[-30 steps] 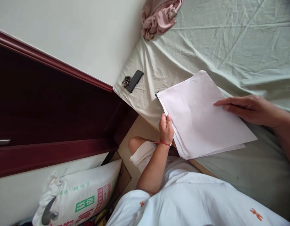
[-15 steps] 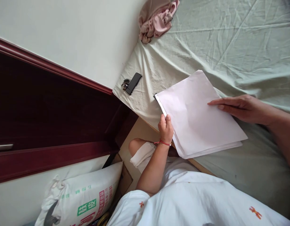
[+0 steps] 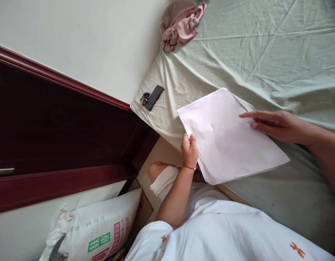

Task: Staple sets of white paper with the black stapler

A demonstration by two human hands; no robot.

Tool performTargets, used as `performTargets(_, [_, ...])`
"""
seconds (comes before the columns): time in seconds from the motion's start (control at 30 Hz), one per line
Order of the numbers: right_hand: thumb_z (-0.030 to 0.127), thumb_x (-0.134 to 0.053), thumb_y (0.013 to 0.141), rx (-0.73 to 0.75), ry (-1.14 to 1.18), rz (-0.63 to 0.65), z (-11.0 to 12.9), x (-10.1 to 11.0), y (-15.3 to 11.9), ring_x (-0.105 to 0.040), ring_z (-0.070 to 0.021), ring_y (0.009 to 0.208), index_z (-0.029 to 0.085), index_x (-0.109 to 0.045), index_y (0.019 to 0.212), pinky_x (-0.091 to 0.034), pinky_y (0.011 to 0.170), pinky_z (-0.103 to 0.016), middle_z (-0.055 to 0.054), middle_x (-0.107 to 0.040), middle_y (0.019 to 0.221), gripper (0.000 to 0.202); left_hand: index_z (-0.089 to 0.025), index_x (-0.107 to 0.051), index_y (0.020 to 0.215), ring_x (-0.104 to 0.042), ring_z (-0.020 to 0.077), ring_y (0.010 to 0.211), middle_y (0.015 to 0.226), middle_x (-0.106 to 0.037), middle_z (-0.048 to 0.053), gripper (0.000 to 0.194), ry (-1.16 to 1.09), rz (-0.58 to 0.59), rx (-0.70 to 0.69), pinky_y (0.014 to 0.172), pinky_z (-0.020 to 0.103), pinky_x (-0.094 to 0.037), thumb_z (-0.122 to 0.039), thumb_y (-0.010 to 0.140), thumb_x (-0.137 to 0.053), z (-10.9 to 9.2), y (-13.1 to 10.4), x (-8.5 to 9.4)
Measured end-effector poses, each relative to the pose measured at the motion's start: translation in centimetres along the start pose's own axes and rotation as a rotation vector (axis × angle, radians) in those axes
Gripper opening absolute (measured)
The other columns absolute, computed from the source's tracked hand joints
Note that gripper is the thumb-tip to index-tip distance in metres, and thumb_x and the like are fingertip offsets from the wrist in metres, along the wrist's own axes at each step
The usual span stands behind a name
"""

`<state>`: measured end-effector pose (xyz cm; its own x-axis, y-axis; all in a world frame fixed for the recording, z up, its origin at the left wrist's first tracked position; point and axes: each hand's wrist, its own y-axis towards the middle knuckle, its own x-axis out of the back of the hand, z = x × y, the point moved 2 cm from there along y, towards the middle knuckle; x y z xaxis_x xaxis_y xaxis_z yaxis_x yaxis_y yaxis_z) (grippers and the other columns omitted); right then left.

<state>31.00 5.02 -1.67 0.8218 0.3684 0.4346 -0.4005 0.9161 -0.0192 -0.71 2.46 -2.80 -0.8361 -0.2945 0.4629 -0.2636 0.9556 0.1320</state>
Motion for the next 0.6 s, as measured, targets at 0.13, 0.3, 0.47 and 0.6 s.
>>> performTargets(0.13, [0.054,-0.066,0.087,0.064,0.04,0.023,-0.7,0.0,0.5,-0.049,-0.0093,0.064,0.025,-0.066,0.13,-0.038,0.055,-0.023,-0.004,-0.067,0.091,0.052,-0.02,-0.06,0.095,-0.062,0.015,0.085,0.09,-0.066,0.003,0.035,-0.267,-0.088,0.121,0.081,0.026,-0.051,-0.054,0.09,-0.061,-0.2,1.2,1.1])
performTargets(0.3, [0.051,-0.065,0.088,0.208,-0.027,0.08,-0.5,0.0,0.8,-0.061,-0.0134,0.074,0.024,-0.081,0.097,-0.045,0.063,-0.026,-0.009,-0.067,0.097,0.032,-0.026,-0.059,0.126,-0.065,0.0205,0.115,0.125,-0.068,0.007,0.046,-0.508,-0.256,0.265,0.098,0.032,-0.053,-0.048,0.086,-0.067,-2.4,3.5,2.6])
performTargets(0.47, [0.054,-0.06,0.091,0.122,-0.062,0.174,0.0,0.1,0.6,-0.065,-0.0156,0.071,0.02,-0.08,0.103,-0.046,0.063,-0.026,-0.008,-0.075,0.089,0.041,-0.029,-0.05,0.142,-0.056,0.0203,0.134,0.147,-0.057,0.005,0.053,-0.623,-0.306,0.286,0.109,0.034,-0.049,-0.04,0.092,-0.061,-4.8,5.0,2.4])
performTargets(0.6, [0.061,-0.063,0.086,0.017,0.017,0.166,-0.4,0.2,0.3,-0.068,-0.0189,0.072,0.02,-0.076,0.118,-0.049,0.06,-0.027,-0.01,-0.078,0.095,0.054,-0.031,-0.048,0.145,-0.052,0.0197,0.138,0.148,-0.056,0.004,0.052,-0.688,-0.293,0.238,0.113,0.035,-0.048,-0.044,0.095,-0.056,-6.3,5.6,1.1])
